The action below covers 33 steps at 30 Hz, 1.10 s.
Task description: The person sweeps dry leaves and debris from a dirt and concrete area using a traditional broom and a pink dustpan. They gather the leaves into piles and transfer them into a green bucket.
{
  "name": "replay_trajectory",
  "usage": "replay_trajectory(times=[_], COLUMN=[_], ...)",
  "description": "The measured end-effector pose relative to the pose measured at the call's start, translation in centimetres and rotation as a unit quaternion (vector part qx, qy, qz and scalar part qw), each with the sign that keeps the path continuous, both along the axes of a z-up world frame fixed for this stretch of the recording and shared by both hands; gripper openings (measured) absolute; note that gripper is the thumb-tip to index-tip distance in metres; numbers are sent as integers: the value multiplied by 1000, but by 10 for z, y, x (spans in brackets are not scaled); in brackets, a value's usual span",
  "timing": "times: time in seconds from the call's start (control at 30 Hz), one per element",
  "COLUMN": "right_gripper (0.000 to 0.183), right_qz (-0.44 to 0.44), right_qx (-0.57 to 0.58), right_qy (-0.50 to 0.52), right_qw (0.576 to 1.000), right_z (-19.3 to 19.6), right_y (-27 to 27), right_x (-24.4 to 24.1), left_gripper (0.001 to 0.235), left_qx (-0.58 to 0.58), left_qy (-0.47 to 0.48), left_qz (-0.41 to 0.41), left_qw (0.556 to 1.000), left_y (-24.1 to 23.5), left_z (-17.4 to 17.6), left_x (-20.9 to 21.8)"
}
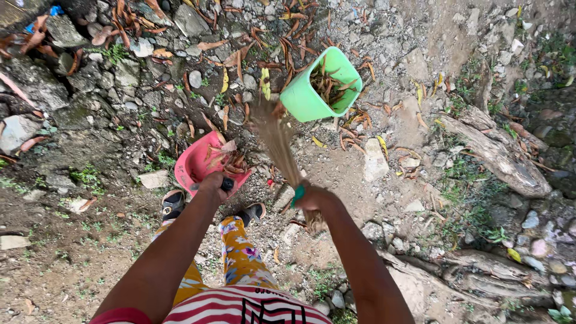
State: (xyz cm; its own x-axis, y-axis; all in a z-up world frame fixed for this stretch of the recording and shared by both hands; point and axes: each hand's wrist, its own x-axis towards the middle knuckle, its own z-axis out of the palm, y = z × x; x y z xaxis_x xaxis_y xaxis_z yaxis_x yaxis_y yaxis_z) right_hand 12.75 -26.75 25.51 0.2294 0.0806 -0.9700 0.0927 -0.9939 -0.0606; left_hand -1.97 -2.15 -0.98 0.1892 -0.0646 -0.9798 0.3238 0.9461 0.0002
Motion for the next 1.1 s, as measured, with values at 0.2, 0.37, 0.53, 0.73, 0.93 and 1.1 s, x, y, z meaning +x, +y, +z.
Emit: replay_trajectory(times=[0.2,0.37,0.53,0.73,0.93,1.1], right_gripper=[98,106,104,100,102,104], right_qz=[16,11,-219,-66,-51,-86], right_qx=[-14,28,66,44,34,57], right_qy=[75,1,3,42,5,-37], right_qw=[997,1000,974,996,998,994], right_z=[65,81,17,20,93,143], right_y=[-56,-104,-62,-30,-47,-54], right_x=[-28,-31,-109,-192,-195,-211], left_gripper=[15,22,15,20,22,8], left_qx=[1,-43,-16,-33,-59,-14], left_qy=[55,20,6,-26,-75,-160], left_qz=[16,34,27,17,4,-120], left_qw=[998,998,999,999,995,980], left_y=[14,12,9,37,58,82], left_z=[6,10,18,39,85,145], left_x=[1,-6,-16,-40,-90,-105])
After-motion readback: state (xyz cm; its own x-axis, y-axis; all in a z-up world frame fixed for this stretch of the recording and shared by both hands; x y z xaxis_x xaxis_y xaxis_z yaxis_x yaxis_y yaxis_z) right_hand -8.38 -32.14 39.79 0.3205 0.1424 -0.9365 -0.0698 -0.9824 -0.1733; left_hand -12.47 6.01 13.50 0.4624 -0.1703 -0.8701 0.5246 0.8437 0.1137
